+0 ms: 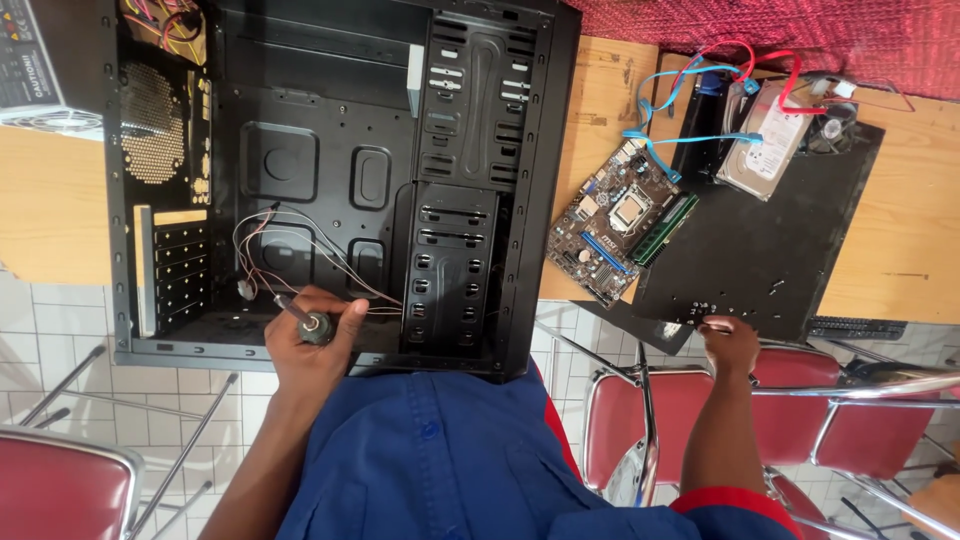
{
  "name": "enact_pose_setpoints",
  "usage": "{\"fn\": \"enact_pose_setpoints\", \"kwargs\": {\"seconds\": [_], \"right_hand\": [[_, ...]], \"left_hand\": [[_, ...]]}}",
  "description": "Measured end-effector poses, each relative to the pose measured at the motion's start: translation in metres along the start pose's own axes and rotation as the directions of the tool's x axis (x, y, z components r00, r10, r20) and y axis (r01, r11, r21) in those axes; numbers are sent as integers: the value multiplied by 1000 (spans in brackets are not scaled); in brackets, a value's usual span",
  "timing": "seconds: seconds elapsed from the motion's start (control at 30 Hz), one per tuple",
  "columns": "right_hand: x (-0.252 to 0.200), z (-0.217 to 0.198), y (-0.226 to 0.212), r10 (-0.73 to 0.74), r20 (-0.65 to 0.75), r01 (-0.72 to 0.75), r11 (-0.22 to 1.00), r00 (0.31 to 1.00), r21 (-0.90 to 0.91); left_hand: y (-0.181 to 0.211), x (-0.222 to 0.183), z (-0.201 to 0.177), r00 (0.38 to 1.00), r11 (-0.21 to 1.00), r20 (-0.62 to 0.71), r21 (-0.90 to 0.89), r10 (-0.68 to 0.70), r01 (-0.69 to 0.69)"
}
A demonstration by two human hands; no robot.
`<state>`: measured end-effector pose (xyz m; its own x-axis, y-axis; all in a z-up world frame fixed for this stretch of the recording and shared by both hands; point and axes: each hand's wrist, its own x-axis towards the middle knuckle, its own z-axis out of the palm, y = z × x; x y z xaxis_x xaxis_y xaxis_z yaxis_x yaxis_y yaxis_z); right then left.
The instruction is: Securing an internal optical drive into a computer case using a screwdriver and screws.
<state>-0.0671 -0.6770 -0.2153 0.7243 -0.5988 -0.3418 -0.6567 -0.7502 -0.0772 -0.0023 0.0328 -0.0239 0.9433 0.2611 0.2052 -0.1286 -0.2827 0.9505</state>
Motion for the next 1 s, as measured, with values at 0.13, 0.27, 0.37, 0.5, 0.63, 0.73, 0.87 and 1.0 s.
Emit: {"fn": "enact_pose_setpoints", "kwargs": {"seconds": [0.13, 0.27, 0.37, 0.5, 0.63, 0.73, 0.87, 1.0], "right_hand": [[2, -3, -3, 74, 88, -74, 997, 993, -6], [5, 3, 5, 109, -132, -106, 994, 985, 25], [0, 2, -8, 156, -165, -143, 986, 974, 89], [9, 11, -16, 123, -179, -116, 992, 976, 49], [13, 8, -24, 171, -142, -178, 983, 975, -38], [13, 2, -20, 188, -120, -189, 982, 975, -1], [-12, -33, -53, 131, 74, -130, 991, 989, -7], [-37, -78, -107, 80, 337, -71, 997, 938, -39]], "left_hand": [[1, 0, 1, 1000, 1000, 3, 5, 10, -10], [3, 0, 1, 1000, 1000, 6, -7, 4, -4], [1, -1, 1, 1000, 1000, 17, -2, 0, 0], [3, 2, 1, 1000, 1000, 24, 8, 14, -14], [3, 2, 0, 1000, 1000, 27, 18, 11, -11], [3, 2, 0, 999, 1000, 27, -3, 18, -18], [3, 2, -2, 1000, 1000, 17, 11, 5, -6], [3, 3, -3, 999, 1000, 39, -1, -7, 7]]}}
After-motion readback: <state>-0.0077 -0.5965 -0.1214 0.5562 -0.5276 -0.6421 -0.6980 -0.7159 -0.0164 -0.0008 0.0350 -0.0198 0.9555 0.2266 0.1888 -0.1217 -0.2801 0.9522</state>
